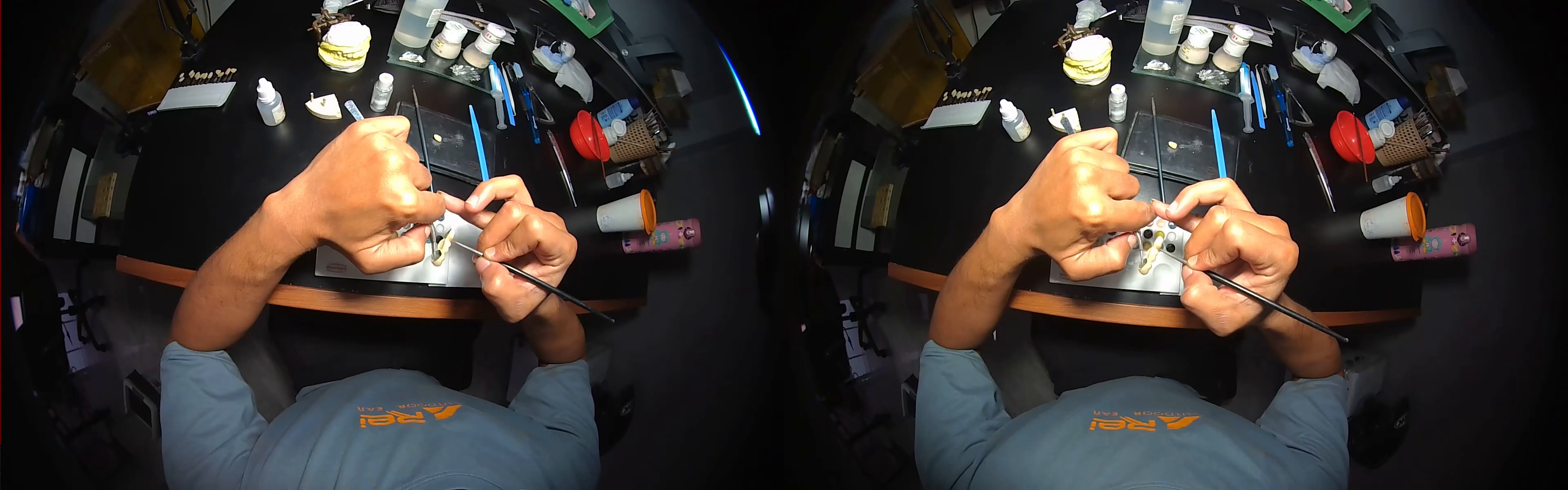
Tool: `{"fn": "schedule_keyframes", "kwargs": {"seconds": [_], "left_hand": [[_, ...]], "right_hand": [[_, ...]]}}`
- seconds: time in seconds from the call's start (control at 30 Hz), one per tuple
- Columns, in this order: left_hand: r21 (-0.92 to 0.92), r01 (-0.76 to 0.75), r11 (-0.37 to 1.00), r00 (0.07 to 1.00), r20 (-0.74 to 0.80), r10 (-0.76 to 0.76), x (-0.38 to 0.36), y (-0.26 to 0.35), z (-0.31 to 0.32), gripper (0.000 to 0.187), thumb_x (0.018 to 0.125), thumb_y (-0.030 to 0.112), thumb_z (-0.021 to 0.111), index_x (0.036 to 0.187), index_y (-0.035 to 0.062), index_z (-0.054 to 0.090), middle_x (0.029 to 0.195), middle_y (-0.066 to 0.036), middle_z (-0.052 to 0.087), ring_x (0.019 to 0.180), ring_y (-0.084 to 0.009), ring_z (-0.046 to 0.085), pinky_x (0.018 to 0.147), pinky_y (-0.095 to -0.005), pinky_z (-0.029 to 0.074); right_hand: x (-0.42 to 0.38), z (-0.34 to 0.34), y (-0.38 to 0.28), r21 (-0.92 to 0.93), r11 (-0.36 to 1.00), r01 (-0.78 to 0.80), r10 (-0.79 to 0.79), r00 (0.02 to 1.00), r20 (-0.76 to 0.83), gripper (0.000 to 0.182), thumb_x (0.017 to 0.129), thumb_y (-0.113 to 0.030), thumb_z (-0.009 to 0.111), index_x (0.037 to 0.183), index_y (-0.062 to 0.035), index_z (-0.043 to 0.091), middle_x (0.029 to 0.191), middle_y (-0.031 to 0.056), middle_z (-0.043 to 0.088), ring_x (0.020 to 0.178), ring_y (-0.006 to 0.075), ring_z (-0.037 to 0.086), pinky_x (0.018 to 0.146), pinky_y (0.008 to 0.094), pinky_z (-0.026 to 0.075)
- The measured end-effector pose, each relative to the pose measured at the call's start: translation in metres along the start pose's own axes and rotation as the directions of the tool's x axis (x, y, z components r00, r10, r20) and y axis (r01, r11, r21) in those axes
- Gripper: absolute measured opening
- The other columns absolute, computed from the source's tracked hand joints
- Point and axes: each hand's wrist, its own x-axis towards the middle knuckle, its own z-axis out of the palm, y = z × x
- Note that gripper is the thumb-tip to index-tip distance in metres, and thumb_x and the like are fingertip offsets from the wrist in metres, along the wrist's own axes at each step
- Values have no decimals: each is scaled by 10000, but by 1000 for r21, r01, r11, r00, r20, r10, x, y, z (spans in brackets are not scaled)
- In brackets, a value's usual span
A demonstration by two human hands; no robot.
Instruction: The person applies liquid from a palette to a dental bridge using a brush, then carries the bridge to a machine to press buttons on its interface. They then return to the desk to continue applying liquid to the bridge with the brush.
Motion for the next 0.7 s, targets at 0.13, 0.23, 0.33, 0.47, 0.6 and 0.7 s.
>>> {"fn": "schedule_keyframes", "kwargs": {"seconds": [0.13,0.23,0.33,0.47,0.6,0.7], "left_hand": [[7,-5,1000,1000,1,5,0,0,0,174,589,265,678,647,107,631,553,-11,459,491,-233,455,568,-402,317],[20,-6,1000,1000,6,6,-1,-1,1,174,597,264,674,662,105,642,560,-10,453,491,-230,453,569,-400,317],[6,5,1000,1000,5,-5,-1,-2,0,198,604,264,669,716,101,686,579,-9,441,509,-227,452,591,-397,328],[-23,-5,1000,1000,-29,5,-2,-5,1,316,613,261,663,856,94,775,608,-10,426,543,-217,440,632,-392,338],[-37,2,999,1000,-17,-3,1,-3,-4,202,666,239,694,804,96,727,619,-19,467,576,-227,485,659,-398,365],[-33,-5,999,1000,-21,4,0,-4,-1,357,646,270,659,933,100,787,638,-12,450,578,-214,452,665,-395,349]], "right_hand": [[0,0,0,-16,1000,-2,2,1000,-5,81,667,66,630,709,3,601,701,84,647,978,320,658,987,552,633],[0,1,-1,-21,1000,1,-1,1000,-25,85,670,64,631,713,1,595,696,84,646,963,319,660,983,550,634],[-1,1,-2,-45,998,35,-37,999,-31,103,676,64,638,730,-7,588,690,88,644,954,320,659,974,555,635],[-2,-3,-6,-139,984,110,-111,994,-1,137,689,70,662,762,-15,584,696,97,643,945,321,656,958,570,637],[-1,1,-10,-133,983,127,-131,991,-28,168,693,96,686,803,-5,610,761,109,663,943,325,658,952,583,635],[-1,0,-7,-168,972,164,-165,986,5,181,690,106,686,820,-2,623,773,107,668,954,330,661,952,584,635]]}}
